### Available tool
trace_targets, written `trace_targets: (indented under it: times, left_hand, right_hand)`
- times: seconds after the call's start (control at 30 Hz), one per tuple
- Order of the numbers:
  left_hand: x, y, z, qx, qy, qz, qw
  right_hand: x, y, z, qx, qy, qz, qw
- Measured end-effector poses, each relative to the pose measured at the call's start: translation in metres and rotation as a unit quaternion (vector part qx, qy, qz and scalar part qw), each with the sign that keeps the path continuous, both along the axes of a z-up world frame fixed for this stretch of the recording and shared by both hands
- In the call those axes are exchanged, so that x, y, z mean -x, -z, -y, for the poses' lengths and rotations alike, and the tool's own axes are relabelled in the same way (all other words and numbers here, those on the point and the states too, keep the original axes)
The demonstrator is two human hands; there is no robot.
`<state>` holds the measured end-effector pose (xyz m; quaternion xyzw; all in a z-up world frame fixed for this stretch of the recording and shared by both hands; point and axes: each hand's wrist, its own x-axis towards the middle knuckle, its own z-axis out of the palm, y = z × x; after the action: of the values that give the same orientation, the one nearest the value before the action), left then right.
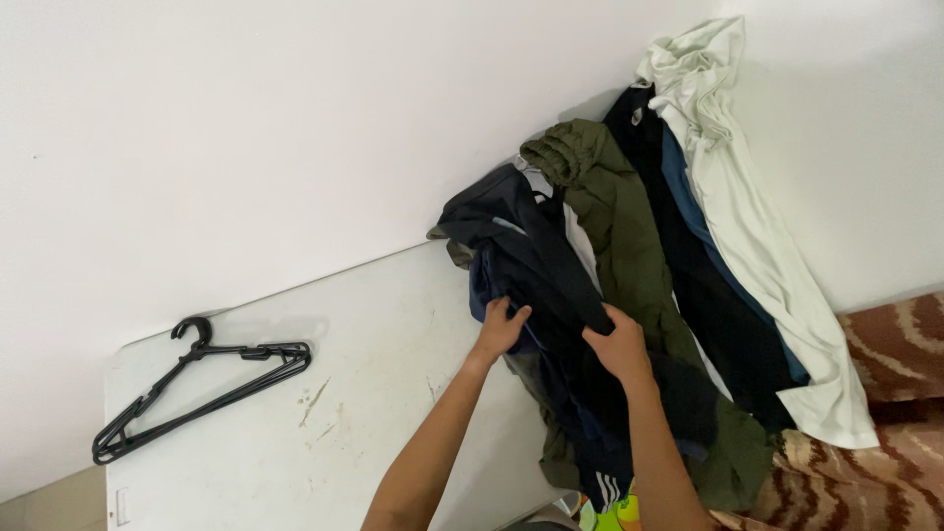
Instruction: The person hangs several items of clothing, including a maroon t-shirt, a black t-shirt, a blue t-shirt, and a navy blue jacket, onto black hangers. They place each hung item into a white closet shelf.
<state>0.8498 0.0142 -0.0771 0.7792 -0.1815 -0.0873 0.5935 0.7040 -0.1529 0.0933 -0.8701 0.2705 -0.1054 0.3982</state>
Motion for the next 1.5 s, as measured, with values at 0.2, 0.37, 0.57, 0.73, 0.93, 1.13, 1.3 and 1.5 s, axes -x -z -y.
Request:
trace_targets:
  times: [0.2, 0.37, 0.57, 0.73, 0.93, 1.13, 1.3, 1.5]
  left_hand:
    - [0.012, -0.131, -0.068, 0.095, 0.027, -0.255, 0.962]
    - [0.035, -0.15, -0.134, 0.14, 0.114, -0.219, 0.959]
    - [0.055, -0.03, -0.231, 0.245, -0.014, -0.364, 0.899]
    - [0.064, 0.044, -0.314, 0.257, -0.2, -0.318, 0.89]
    - [0.081, 0.066, -0.356, -0.076, -0.301, -0.152, 0.938]
    - [0.091, 0.054, -0.329, -0.136, -0.136, -0.095, 0.977]
    - [0.069, 0.065, -0.324, -0.109, -0.102, -0.028, 0.988]
    - [0.054, 0.068, -0.336, -0.022, -0.125, -0.12, 0.985]
  right_hand:
    - [0.028, -0.04, -0.086, 0.043, -0.135, 0.127, 0.982]
    - [0.04, -0.017, -0.192, 0.123, -0.229, 0.037, 0.965]
    - [0.059, 0.043, -0.266, -0.012, -0.318, -0.067, 0.946]
    - [0.077, 0.123, -0.281, 0.06, -0.263, -0.042, 0.962]
    - [0.076, 0.153, -0.293, 0.011, -0.243, -0.203, 0.948]
    - [0.061, 0.153, -0.326, -0.038, -0.311, -0.203, 0.928]
    - [0.057, 0.174, -0.318, -0.33, -0.289, -0.213, 0.873]
    - [0.02, 0.227, -0.281, -0.369, -0.155, 0.056, 0.915]
